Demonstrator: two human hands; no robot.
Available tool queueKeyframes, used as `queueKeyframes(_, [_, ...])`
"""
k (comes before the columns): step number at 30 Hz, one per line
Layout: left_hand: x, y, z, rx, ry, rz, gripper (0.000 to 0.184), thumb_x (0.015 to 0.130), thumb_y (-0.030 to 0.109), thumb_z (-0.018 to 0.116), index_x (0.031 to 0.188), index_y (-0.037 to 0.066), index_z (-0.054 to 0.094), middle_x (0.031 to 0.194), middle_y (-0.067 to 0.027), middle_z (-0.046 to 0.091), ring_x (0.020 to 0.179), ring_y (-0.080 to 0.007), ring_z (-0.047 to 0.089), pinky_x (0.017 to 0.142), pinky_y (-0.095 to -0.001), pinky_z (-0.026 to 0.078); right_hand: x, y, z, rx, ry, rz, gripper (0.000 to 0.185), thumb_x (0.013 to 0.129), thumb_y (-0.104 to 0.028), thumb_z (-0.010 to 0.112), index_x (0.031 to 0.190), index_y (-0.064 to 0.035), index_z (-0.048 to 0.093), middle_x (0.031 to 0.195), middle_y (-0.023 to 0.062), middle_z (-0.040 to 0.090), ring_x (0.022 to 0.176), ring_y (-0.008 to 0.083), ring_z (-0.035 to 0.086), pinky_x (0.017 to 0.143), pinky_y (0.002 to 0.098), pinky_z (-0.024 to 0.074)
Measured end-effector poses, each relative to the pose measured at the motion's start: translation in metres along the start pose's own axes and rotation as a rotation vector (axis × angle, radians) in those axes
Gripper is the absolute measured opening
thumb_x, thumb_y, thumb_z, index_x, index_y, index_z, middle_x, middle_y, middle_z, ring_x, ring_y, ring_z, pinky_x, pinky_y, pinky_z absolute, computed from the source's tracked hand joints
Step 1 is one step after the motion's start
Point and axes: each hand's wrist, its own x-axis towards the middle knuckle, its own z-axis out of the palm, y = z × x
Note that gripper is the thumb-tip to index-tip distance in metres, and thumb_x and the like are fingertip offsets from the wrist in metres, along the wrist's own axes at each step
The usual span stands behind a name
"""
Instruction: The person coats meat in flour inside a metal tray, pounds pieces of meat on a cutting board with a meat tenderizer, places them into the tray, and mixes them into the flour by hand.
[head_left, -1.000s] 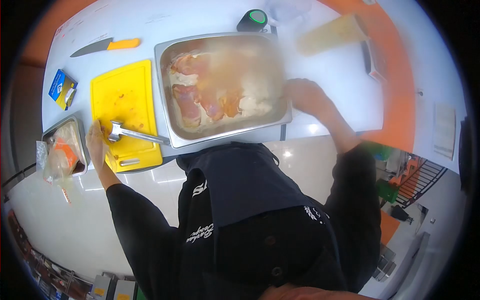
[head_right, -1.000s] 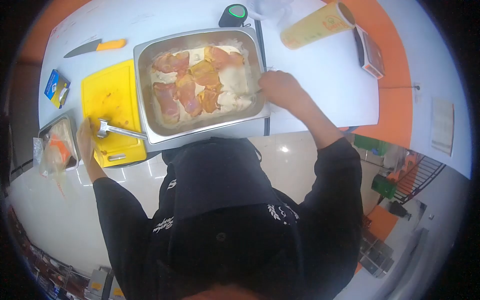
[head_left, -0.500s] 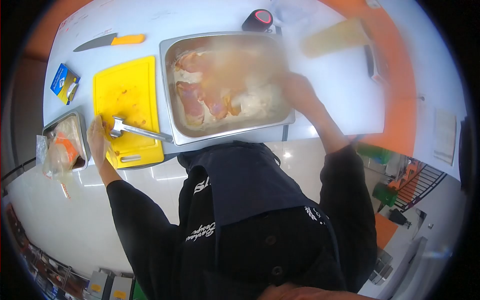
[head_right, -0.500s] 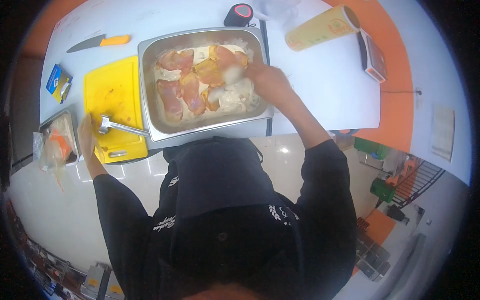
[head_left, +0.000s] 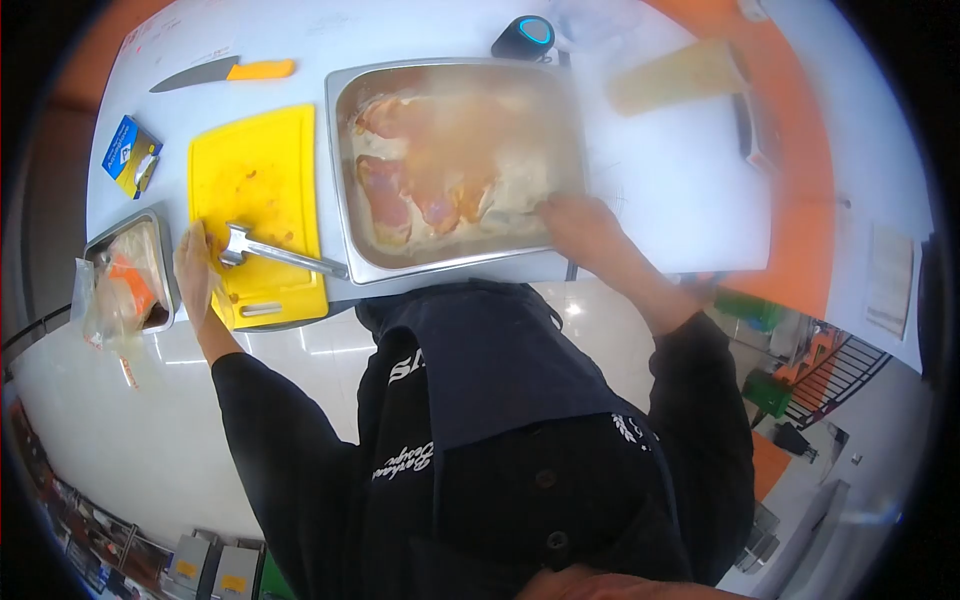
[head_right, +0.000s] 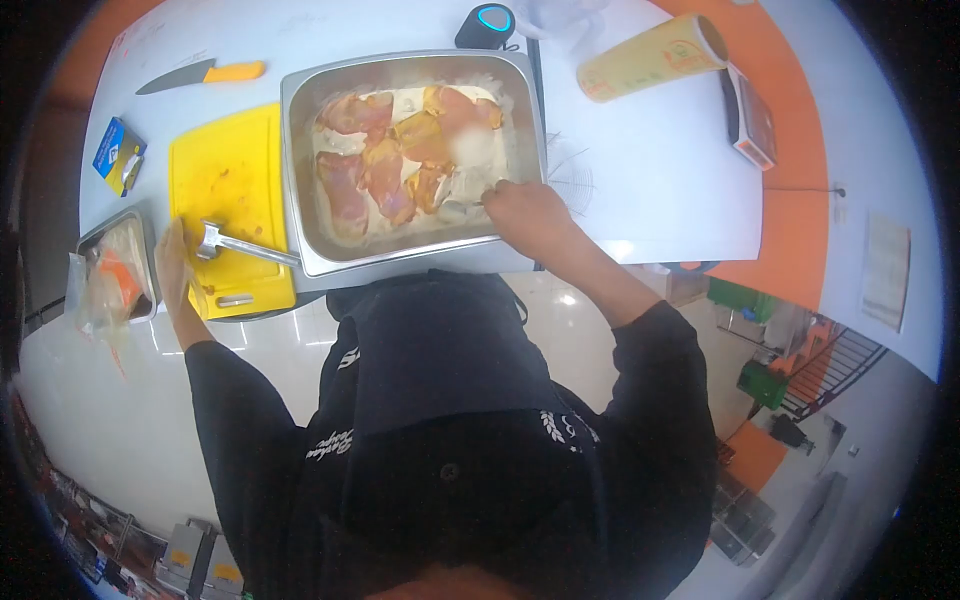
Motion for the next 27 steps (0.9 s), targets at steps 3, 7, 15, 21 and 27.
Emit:
queueKeyframes(3, [-0.002,0.003,0.003,-0.047,-0.03,0.041,0.03,0.099,0.035,0.052,0.084,0.009,0.057,0.07,0.0011,0.048,0.062,-0.0085,0.046,0.052,-0.0224,0.037,0.015,0.009,0.02,0.13,0.023,-0.012,0.014,0.079,-0.002,0.054,0.09,0.0,0.063,0.087,0.0196,0.065,0.088,0.0379,0.065,0.076,0.0444,0.053])
queueKeyframes(7, [0.003,-0.003,0.003,-0.115,-0.008,0.005,0.029,0.099,0.034,0.054,0.085,0.009,0.058,0.07,0.0012,0.049,0.06,-0.0082,0.047,0.05,-0.0217,0.037,0.031,0.023,0.039,0.304,-0.062,0.02,0.016,0.081,-0.004,0.053,0.091,0.0004,0.065,0.091,0.0221,0.066,0.092,0.0397,0.063,0.082,0.0462,0.0499])
queueKeyframes(15, [0.001,-0.005,0.003,-0.131,0.02,-0.028,0.027,0.098,0.033,0.057,0.087,0.009,0.059,0.072,0.0019,0.049,0.063,-0.0089,0.049,0.053,-0.0226,0.038,0.017,0.032,0.025,0.548,-0.01,0.107,0.019,0.084,-0.009,0.055,0.093,0.0013,0.069,0.091,0.0231,0.066,0.095,0.0383,0.062,0.084,0.0447,0.0476])
queueKeyframes(21, [0.0,-0.005,0.004,-0.192,0.005,-0.013,0.027,0.098,0.033,0.058,0.088,0.008,0.059,0.073,0.0013,0.05,0.065,-0.0096,0.05,0.054,-0.0232,0.038,0.002,0.051,-0.004,0.546,0.029,0.167,0.018,0.084,-0.009,0.057,0.095,-0.0008,0.069,0.092,0.0213,0.067,0.088,0.0376,0.064,0.08,0.0431,0.0497])
queueKeyframes(27, [-0.004,0.005,0.004,-0.097,0.0,-0.008,0.027,0.098,0.032,0.056,0.088,0.008,0.059,0.073,0.0008,0.05,0.065,-0.0095,0.049,0.052,-0.0234,0.037,0.011,0.045,0.008,0.176,0.153,0.236,0.024,0.081,-0.009,0.058,0.103,-0.0094,0.069,0.097,0.0143,0.068,0.085,0.0359,0.065,0.075,0.044,0.0518])
